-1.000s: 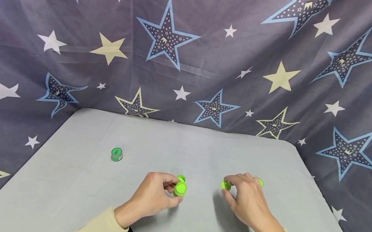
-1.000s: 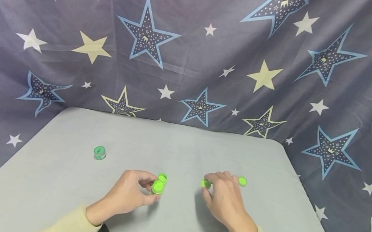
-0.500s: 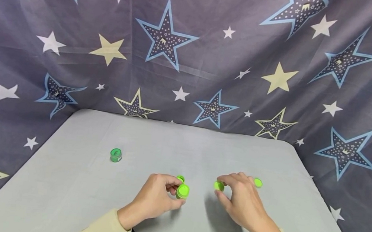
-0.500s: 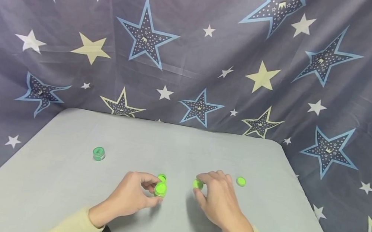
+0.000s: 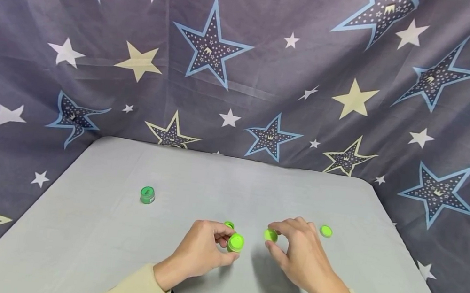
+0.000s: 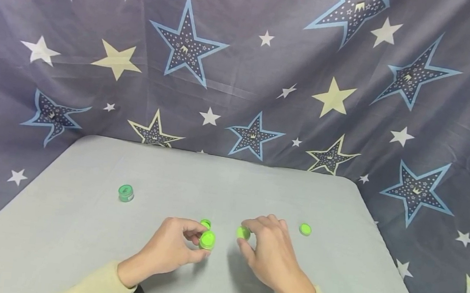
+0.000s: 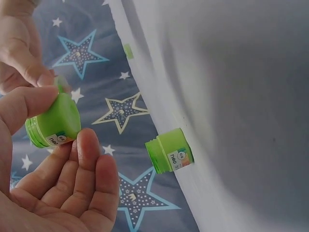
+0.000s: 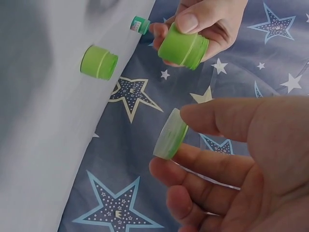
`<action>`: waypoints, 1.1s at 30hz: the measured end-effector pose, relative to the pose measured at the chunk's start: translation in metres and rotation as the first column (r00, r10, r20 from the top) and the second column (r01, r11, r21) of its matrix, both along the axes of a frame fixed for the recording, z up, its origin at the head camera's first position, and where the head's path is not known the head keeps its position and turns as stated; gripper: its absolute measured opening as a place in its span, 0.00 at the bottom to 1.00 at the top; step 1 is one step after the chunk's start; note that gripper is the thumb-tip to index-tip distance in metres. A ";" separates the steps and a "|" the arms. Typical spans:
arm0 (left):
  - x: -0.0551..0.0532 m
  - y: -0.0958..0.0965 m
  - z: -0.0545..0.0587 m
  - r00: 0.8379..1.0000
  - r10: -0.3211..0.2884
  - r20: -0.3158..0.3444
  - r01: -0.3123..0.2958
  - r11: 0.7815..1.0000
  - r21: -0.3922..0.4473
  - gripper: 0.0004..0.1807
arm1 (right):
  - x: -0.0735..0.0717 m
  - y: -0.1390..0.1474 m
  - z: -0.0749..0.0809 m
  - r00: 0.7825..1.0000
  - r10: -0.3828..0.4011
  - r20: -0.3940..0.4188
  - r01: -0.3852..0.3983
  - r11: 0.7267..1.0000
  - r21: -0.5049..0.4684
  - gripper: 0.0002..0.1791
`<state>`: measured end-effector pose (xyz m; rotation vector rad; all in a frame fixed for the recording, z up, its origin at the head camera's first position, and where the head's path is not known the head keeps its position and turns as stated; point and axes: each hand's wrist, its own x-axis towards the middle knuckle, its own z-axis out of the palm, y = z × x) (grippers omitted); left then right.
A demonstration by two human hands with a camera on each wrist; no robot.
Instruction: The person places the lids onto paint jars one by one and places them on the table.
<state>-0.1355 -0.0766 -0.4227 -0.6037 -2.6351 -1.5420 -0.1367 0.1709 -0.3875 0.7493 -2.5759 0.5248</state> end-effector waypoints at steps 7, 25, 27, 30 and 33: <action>-0.001 0.003 0.000 1.000 -0.011 0.010 0.011 1.000 0.004 0.14 | 0.003 -0.005 0.002 0.999 0.027 0.019 -0.026 1.000 -0.015 0.16; -0.001 0.010 0.000 0.999 -0.036 0.030 0.035 0.999 0.016 0.12 | 0.010 -0.017 0.006 0.992 0.121 0.026 -0.119 0.990 -0.074 0.16; -0.001 0.011 0.001 0.999 -0.036 0.033 0.036 0.999 0.016 0.12 | 0.010 -0.019 0.006 0.991 0.131 0.019 -0.129 0.988 -0.080 0.16; -0.001 0.012 0.001 0.999 -0.039 0.036 0.038 0.999 0.016 0.13 | 0.011 -0.020 0.006 0.989 0.145 0.011 -0.143 0.986 -0.088 0.16; -0.001 0.013 0.001 0.999 -0.042 0.032 0.041 0.999 0.014 0.13 | 0.012 -0.022 0.006 0.988 0.157 0.007 -0.155 0.983 -0.094 0.16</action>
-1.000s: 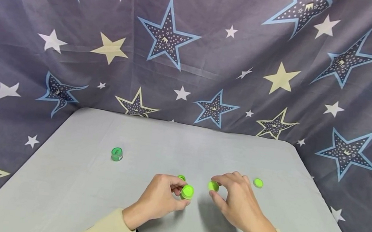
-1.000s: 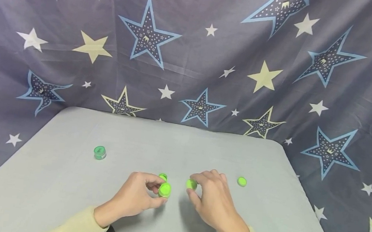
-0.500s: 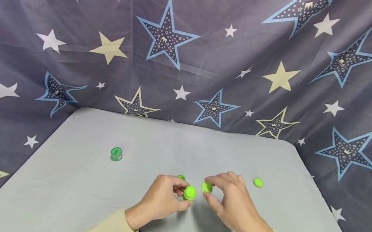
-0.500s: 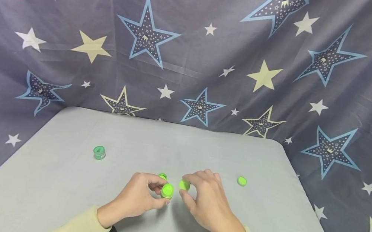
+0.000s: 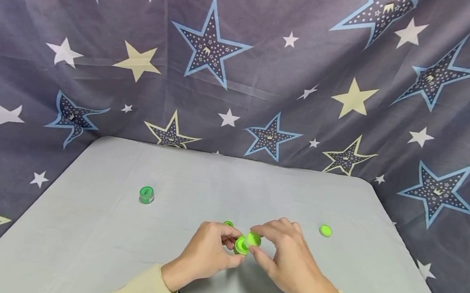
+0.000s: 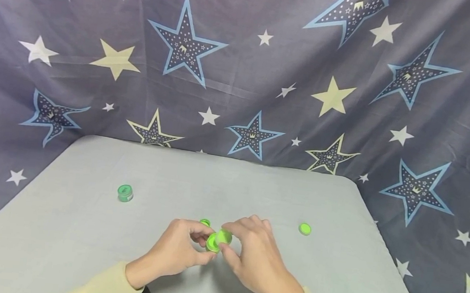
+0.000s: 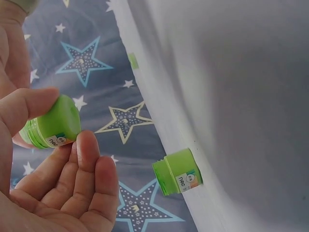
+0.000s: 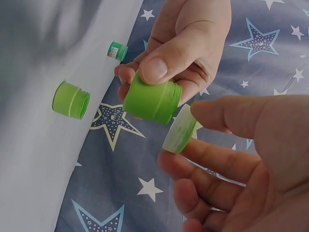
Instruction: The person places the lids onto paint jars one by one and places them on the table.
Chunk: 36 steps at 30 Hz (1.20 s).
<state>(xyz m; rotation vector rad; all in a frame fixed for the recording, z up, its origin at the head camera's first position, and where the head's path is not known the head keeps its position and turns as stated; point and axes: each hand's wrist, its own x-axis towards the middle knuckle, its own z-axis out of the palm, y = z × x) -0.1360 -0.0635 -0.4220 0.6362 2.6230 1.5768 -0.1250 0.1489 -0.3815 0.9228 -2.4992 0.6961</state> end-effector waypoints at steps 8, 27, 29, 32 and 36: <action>-0.001 0.002 -0.001 1.000 -0.021 -0.005 0.021 1.000 -0.009 0.12 | 0.001 -0.004 -0.002 1.000 0.018 0.015 -0.018 1.000 -0.002 0.16; -0.001 0.003 -0.003 1.000 -0.026 -0.001 0.026 1.000 0.012 0.11 | 0.002 -0.006 -0.004 0.998 0.051 0.039 -0.051 0.999 -0.007 0.16; -0.001 0.004 -0.002 1.000 -0.026 0.006 0.026 1.000 0.012 0.11 | 0.002 -0.006 -0.004 0.997 0.056 0.044 -0.056 0.998 -0.005 0.15; 0.000 0.004 -0.001 0.999 -0.027 0.018 0.026 1.000 0.011 0.12 | 0.002 -0.006 -0.005 0.996 0.066 0.051 -0.067 0.998 0.005 0.15; 0.000 0.004 -0.001 0.999 -0.027 0.031 0.026 1.000 0.008 0.12 | 0.001 -0.006 -0.006 0.996 0.075 0.054 -0.076 0.997 0.012 0.15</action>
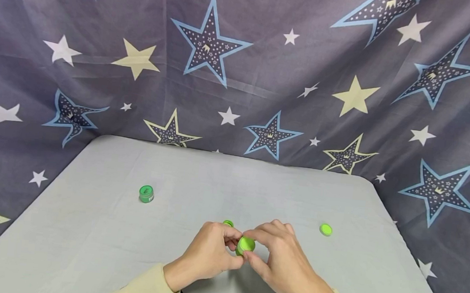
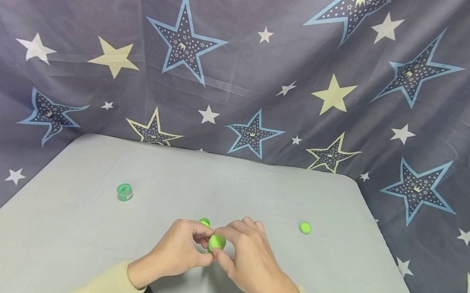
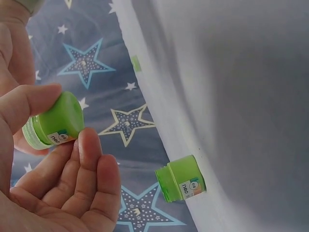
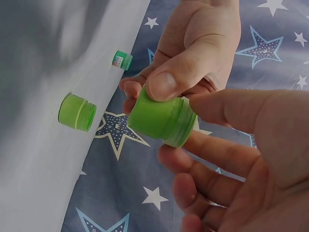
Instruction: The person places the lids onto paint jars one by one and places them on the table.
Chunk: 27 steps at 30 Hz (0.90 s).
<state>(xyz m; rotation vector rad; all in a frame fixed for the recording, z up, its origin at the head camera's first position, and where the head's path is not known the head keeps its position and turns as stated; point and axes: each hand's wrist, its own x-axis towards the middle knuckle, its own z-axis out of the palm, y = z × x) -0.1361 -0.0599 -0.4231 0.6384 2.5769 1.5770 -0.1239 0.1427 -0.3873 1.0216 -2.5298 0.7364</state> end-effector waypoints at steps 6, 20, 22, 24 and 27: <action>0.000 0.000 -0.001 1.000 0.005 -0.006 -0.005 1.000 -0.005 0.12 | 0.000 0.002 0.000 1.000 -0.002 0.001 0.002 1.000 -0.001 0.20; -0.001 0.002 -0.001 1.000 0.005 -0.009 -0.005 1.000 -0.004 0.10 | -0.001 0.002 0.000 1.000 -0.029 0.007 0.029 1.000 -0.009 0.14; 0.000 0.002 -0.001 1.000 0.006 -0.013 -0.006 1.000 0.000 0.10 | -0.002 0.002 0.000 0.999 -0.039 0.002 0.039 0.999 -0.011 0.13; 0.000 0.002 -0.002 1.000 0.008 -0.017 -0.008 1.000 0.005 0.10 | -0.002 0.002 -0.001 0.999 -0.047 -0.004 0.047 0.999 -0.015 0.13; 0.000 0.002 -0.002 1.000 0.012 -0.023 -0.012 1.000 0.007 0.11 | -0.003 0.002 -0.003 0.998 -0.058 -0.018 0.057 0.998 -0.027 0.13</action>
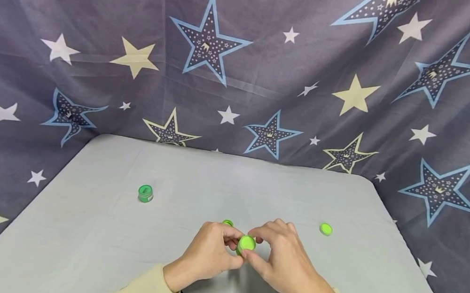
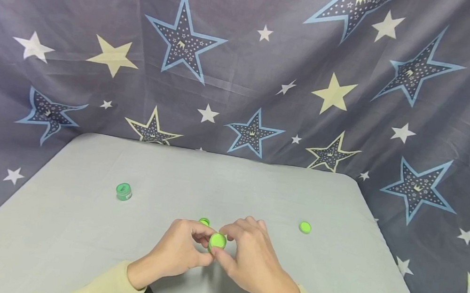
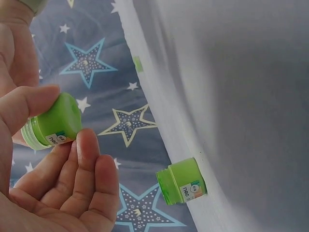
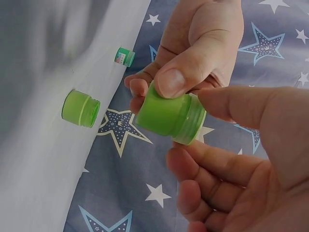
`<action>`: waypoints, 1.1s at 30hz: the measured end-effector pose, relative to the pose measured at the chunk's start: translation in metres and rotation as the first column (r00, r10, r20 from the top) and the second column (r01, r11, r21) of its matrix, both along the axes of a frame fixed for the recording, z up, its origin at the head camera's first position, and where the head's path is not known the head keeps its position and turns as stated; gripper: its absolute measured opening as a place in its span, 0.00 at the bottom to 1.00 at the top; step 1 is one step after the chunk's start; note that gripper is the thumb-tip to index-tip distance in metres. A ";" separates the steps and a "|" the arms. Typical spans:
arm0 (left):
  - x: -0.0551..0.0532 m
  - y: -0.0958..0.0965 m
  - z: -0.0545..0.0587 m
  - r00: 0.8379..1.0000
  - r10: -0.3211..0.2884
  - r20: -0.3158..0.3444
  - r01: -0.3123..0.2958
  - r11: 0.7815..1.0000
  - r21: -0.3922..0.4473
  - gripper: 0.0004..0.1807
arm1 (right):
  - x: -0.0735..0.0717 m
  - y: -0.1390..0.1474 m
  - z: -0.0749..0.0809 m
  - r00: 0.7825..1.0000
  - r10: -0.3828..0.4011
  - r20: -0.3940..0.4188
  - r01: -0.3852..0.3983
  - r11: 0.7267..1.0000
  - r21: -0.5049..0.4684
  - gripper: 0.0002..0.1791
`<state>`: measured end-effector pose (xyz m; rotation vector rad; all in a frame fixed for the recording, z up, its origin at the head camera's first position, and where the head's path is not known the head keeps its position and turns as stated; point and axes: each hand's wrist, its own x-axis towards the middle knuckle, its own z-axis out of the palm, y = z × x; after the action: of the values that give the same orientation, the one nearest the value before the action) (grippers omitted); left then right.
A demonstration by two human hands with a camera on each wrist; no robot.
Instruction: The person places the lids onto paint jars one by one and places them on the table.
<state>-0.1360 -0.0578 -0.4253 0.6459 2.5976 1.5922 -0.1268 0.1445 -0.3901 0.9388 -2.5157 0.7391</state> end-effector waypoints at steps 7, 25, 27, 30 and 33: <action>0.001 -0.001 0.000 1.000 0.007 -0.009 -0.007 1.000 0.005 0.11 | -0.001 -0.002 -0.005 0.998 -0.026 -0.050 0.025 0.999 -0.022 0.14; 0.002 -0.001 0.001 1.000 -0.001 -0.027 0.002 1.000 0.025 0.11 | -0.004 -0.007 -0.010 0.985 -0.085 -0.152 0.079 0.996 -0.046 0.23; 0.002 -0.001 0.001 1.000 0.002 -0.026 -0.001 1.000 0.024 0.11 | -0.004 -0.007 -0.010 0.985 -0.088 -0.147 0.082 0.996 -0.047 0.23; 0.001 -0.001 0.002 1.000 0.007 -0.030 -0.007 1.000 0.028 0.12 | -0.004 -0.006 -0.009 0.989 -0.084 -0.119 0.079 0.996 -0.045 0.23; 0.001 -0.002 0.003 0.999 0.014 -0.042 -0.012 0.999 0.032 0.13 | -0.005 -0.003 -0.007 0.996 -0.061 -0.062 0.058 0.997 -0.052 0.23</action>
<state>-0.1349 -0.0594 -0.4227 0.6737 2.6168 1.6449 -0.1313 0.1410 -0.3976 0.8535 -2.4476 0.7387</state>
